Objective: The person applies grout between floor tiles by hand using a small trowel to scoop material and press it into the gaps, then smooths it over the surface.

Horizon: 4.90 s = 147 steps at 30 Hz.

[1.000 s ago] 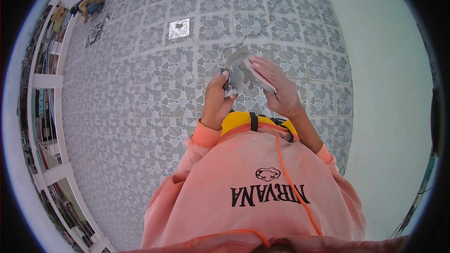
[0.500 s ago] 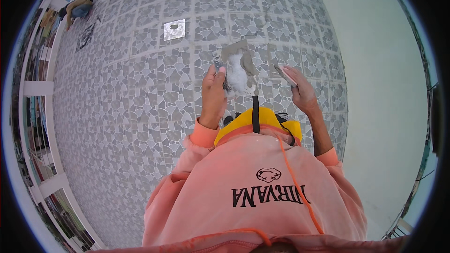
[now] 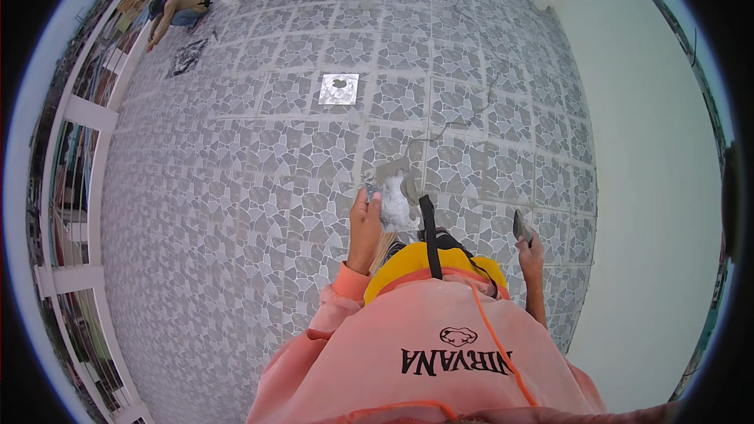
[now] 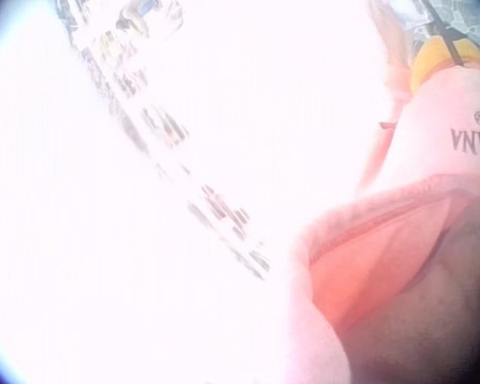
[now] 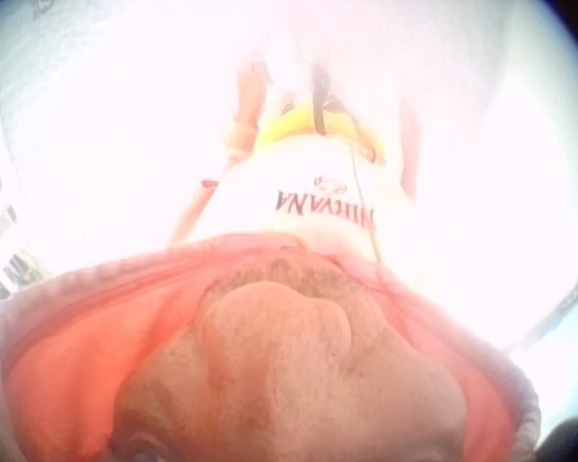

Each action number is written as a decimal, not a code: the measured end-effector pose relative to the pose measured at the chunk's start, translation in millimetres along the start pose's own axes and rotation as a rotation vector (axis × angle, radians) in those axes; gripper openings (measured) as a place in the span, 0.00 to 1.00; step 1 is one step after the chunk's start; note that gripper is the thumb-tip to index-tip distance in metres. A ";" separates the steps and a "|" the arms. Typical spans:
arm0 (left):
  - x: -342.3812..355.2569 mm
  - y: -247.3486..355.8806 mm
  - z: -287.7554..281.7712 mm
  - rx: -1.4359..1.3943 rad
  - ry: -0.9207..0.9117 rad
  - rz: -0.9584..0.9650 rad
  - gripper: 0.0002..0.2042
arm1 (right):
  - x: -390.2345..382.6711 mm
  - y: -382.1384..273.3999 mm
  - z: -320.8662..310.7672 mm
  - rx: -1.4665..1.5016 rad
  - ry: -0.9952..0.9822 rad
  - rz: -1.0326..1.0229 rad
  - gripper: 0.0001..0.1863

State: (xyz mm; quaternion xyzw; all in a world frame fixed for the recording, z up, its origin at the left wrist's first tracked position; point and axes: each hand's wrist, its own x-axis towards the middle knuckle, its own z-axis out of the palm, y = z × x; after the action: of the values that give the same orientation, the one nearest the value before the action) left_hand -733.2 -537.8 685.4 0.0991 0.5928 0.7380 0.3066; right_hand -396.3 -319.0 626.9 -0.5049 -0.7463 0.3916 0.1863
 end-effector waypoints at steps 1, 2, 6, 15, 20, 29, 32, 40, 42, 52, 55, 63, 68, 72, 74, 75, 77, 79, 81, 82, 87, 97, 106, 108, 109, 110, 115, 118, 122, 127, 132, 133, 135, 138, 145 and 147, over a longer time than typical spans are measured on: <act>6.6 0.1 -4.1 -0.001 0.010 0.013 0.18 | 11.0 5.2 3.1 0.056 0.026 0.045 0.19; 15.9 -2.0 -6.0 0.001 0.012 -0.002 0.18 | 24.9 13.1 0.7 0.059 0.023 0.030 0.19; 52.8 16.9 -22.2 0.053 0.132 0.012 0.17 | 92.2 1.4 37.5 -0.009 -0.073 0.093 0.17; 154.1 64.6 -51.0 0.089 0.497 0.183 0.11 | 310.4 -62.8 181.5 0.070 -0.223 -0.083 0.16; 189.8 85.2 -63.3 -0.001 0.578 0.168 0.11 | 402.7 -132.2 234.4 -0.070 -0.321 -0.338 0.18; 303.3 81.3 -120.9 -0.054 0.638 0.114 0.11 | 448.4 -181.3 303.9 -0.008 -0.359 -0.217 0.17; 365.2 94.9 -146.2 -0.002 0.571 0.115 0.12 | 442.5 -189.0 316.0 0.027 -0.261 -0.219 0.16; 564.0 158.8 -208.0 0.308 0.263 0.047 0.11 | 457.8 -263.9 336.9 -0.017 -0.150 0.078 0.16; 608.5 169.3 -218.0 0.318 0.214 0.016 0.11 | 463.2 -298.1 337.6 -0.086 -0.175 0.089 0.16; 741.5 141.9 -188.4 0.447 0.102 -0.041 0.11 | 550.5 -354.7 404.7 -0.175 -0.310 -0.037 0.11; 766.9 58.2 -188.6 0.452 0.078 -0.035 0.10 | 598.1 -321.1 463.6 -0.226 -0.480 -0.107 0.16; 829.4 -134.7 -220.2 0.648 0.092 -0.072 0.09 | 710.4 -227.0 628.3 -0.097 -0.680 -0.274 0.15; 883.3 -269.0 -262.1 0.742 0.077 -0.136 0.10 | 753.8 -139.9 750.7 -0.157 -0.658 -0.478 0.15; 931.7 -356.9 -298.4 0.857 0.006 -0.073 0.09 | 787.2 -85.0 845.9 -0.194 -0.636 -0.706 0.16; 954.0 -395.3 -316.3 0.894 -0.075 0.071 0.10 | 795.8 -69.7 889.8 -0.206 -0.613 -0.780 0.16; 964.0 -409.1 -325.0 0.896 -0.071 0.076 0.10 | 799.3 -65.6 910.0 -0.165 -0.615 -0.910 0.16; 981.8 -431.2 -337.8 0.849 -0.150 -0.010 0.11 | 802.8 -52.4 937.7 -0.133 -0.608 -1.052 0.17; 997.4 -448.5 -347.3 0.862 -0.171 0.015 0.12 | 806.7 -40.2 961.4 -0.125 -0.582 -1.133 0.18; 1011.2 -463.0 -351.5 0.790 -0.251 -0.109 0.13 | 813.5 -27.0 979.8 -0.149 -0.564 -1.147 0.18; 1016.6 -464.9 -352.9 0.794 -0.248 -0.081 0.13 | 817.6 -25.9 986.3 -0.168 -0.548 -1.166 0.18; 1037.4 -464.5 -357.1 0.810 -0.313 0.022 0.15 | 822.1 -24.2 1005.2 -0.237 -0.484 -1.248 0.18; 1046.2 -472.9 -355.9 0.572 -0.184 -0.031 0.14 | 814.7 -32.0 1003.5 -0.223 -0.572 -1.310 0.16; 1039.0 -469.0 -377.5 0.593 -0.039 -0.032 0.14 | 819.6 -9.2 1005.7 -0.403 -0.833 -1.410 0.15; 1040.3 -460.1 -375.7 0.686 -0.008 0.009 0.14 | 818.5 6.3 1003.5 -0.392 -0.822 -1.312 0.15; 1036.6 -459.2 -375.3 0.687 -0.008 0.008 0.14 | 812.3 4.4 1003.3 -0.370 -0.816 -1.221 0.14; 1031.4 -459.5 -374.8 0.745 -0.015 0.050 0.13 | 809.8 0.7 1001.3 -0.369 -0.816 -1.220 0.14; 1016.3 -477.0 -384.5 1.075 0.027 0.328 0.15 | 800.4 -19.4 1005.8 -0.517 -0.908 -0.521 0.18; 998.3 -482.4 -350.8 1.101 -0.009 0.272 0.17 | 812.5 2.6 1011.9 -0.119 -1.029 -0.132 0.18; 977.9 -484.6 -327.5 1.136 -0.131 0.305 0.16 | 785.2 -26.3 1015.1 -0.034 -0.964 0.026 0.16; 969.2 -490.1 -306.5 1.095 -0.202 0.256 0.14 | 775.1 -47.7 1013.8 0.084 -0.922 0.208 0.15; 978.2 -497.3 -312.0 1.170 -0.180 0.205 0.14 | 768.0 -53.0 1006.9 0.126 -0.938 0.161 0.16; 980.3 -499.6 -314.5 1.170 -0.190 0.206 0.14 | 767.9 -52.6 1003.5 0.129 -0.948 0.138 0.17; 984.5 -503.6 -321.8 1.221 -0.157 0.217 0.13 | 775.3 -56.4 995.2 0.078 -0.954 0.085 0.18; 988.4 -500.2 -327.4 1.211 -0.161 0.233 0.15 | 795.0 -49.9 978.9 -0.002 -0.939 0.005 0.19; 1002.3 -494.1 -363.5 1.275 -0.129 0.333 0.17 | 807.1 -25.7 944.0 -0.203 -0.841 -0.138 0.17; 1005.7 -495.4 -372.2 1.362 -0.165 0.328 0.16 | 809.3 -15.3 939.5 -0.352 -0.819 -0.198 0.16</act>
State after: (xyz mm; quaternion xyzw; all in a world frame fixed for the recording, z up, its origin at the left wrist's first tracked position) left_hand -1553.8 -213.5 -100.1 0.4128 0.8751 0.2295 0.1052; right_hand -1378.8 33.8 -42.5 -0.2586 -0.8585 0.4063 -0.1762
